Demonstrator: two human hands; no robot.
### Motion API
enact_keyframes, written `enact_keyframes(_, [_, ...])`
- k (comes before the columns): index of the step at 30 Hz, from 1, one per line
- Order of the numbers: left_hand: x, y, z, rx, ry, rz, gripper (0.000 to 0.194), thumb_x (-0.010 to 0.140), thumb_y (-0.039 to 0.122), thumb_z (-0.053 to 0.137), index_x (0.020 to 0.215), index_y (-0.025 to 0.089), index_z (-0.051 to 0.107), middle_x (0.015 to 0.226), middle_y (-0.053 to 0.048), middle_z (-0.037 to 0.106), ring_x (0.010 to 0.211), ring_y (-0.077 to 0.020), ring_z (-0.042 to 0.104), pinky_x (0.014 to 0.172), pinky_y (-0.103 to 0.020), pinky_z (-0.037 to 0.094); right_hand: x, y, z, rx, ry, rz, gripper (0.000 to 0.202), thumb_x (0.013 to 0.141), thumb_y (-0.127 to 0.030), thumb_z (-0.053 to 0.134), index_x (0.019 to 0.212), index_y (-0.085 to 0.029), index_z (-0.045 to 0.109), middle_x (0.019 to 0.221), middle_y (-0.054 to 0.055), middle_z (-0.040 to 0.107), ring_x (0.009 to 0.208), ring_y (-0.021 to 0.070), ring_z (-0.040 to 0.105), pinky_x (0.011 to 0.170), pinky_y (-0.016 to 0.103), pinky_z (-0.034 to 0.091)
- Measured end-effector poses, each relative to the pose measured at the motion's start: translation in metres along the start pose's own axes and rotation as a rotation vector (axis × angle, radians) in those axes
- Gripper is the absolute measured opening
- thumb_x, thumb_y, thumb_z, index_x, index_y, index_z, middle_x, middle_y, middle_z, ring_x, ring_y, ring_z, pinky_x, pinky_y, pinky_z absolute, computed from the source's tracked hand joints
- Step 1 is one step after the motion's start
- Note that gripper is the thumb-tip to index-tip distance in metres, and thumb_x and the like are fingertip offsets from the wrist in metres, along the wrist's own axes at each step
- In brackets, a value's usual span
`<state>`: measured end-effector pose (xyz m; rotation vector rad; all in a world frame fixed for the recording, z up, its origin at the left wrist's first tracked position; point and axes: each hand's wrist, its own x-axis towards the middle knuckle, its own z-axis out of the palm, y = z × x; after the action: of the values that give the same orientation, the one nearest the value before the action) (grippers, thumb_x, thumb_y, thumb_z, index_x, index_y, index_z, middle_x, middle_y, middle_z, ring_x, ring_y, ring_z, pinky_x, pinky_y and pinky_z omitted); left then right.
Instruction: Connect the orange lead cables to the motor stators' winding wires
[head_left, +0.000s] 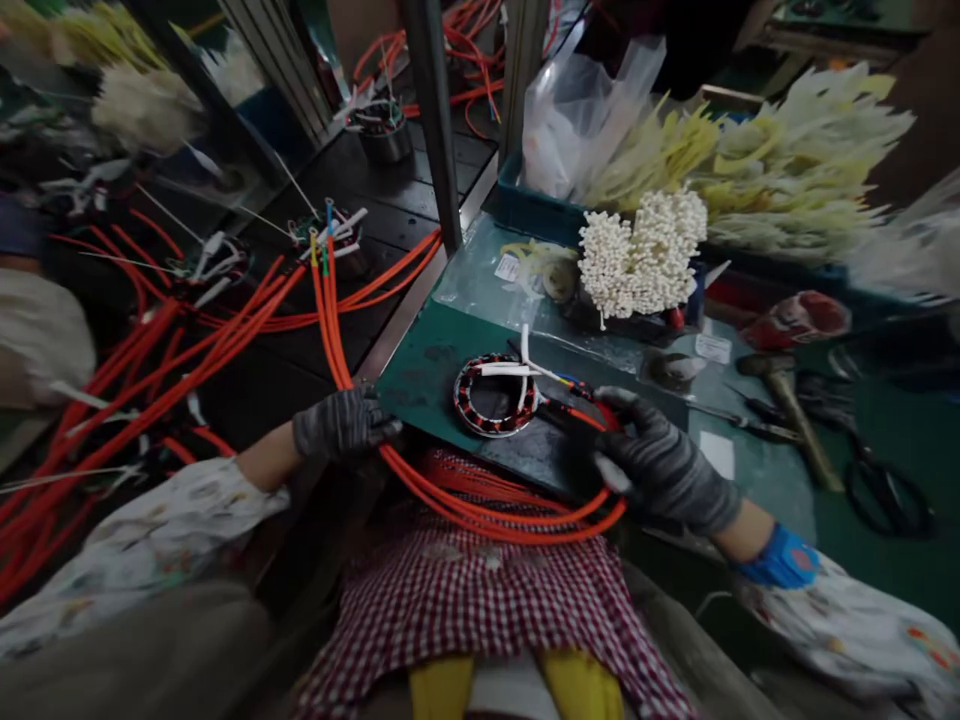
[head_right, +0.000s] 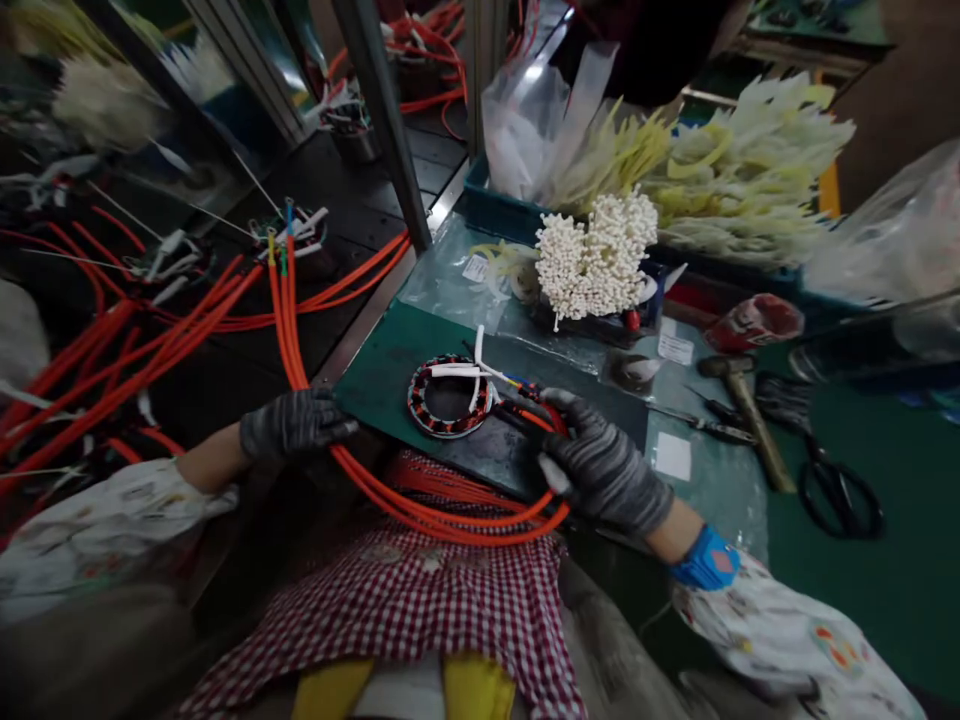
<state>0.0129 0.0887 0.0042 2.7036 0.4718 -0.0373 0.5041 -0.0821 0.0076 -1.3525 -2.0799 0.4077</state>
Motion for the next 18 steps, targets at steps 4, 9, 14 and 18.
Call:
enact_keyframes(4, [0.044, 0.001, -0.016, 0.040, -0.005, 0.048, 0.037, 0.105, 0.052, 0.072, 0.139, 0.037, 0.079, 0.141, -0.006, 0.083, 0.136, -0.0299, 0.076, 0.132, -0.053, 0.049, 0.020, -0.019, 0.028, -0.049, 0.116, 0.068, 0.032, 0.109, -0.028, 0.070, 0.140, -0.030, 0.077, 0.116, 0.006, 0.088, 0.098, 0.0230, 0.083, 0.087, 0.037, 0.069])
enact_keyframes(9, [0.119, -0.002, -0.058, 0.196, -0.084, 0.353, 0.061, 0.111, 0.004, 0.046, 0.149, 0.044, 0.073, 0.157, 0.008, 0.075, 0.152, -0.0121, 0.068, 0.139, -0.039, 0.043, 0.059, -0.043, 0.059, -0.329, -0.028, -0.376, 0.025, 0.113, -0.035, 0.073, 0.136, -0.030, 0.079, 0.136, 0.008, 0.085, 0.129, 0.0267, 0.075, 0.109, 0.046, 0.062])
enact_keyframes(14, [0.137, -0.003, -0.052, 0.320, 0.074, 0.562, 0.058, 0.103, -0.003, 0.056, 0.134, 0.040, 0.080, 0.144, 0.010, 0.082, 0.132, -0.0066, 0.077, 0.127, -0.027, 0.050, 0.109, -0.021, 0.046, -0.440, -0.276, -0.513, 0.021, 0.119, -0.028, 0.062, 0.128, -0.031, 0.080, 0.137, 0.005, 0.084, 0.133, 0.0237, 0.073, 0.110, 0.050, 0.062])
enact_keyframes(18, [0.129, 0.003, -0.024, 0.415, 0.367, 0.409, 0.044, 0.109, 0.011, 0.065, 0.137, 0.043, 0.079, 0.145, 0.009, 0.082, 0.137, -0.0137, 0.074, 0.131, -0.037, 0.042, 0.130, 0.011, 0.030, -0.285, -0.335, -0.484, 0.021, 0.118, -0.021, 0.061, 0.123, -0.027, 0.081, 0.140, 0.003, 0.083, 0.139, 0.0205, 0.072, 0.121, 0.052, 0.057])
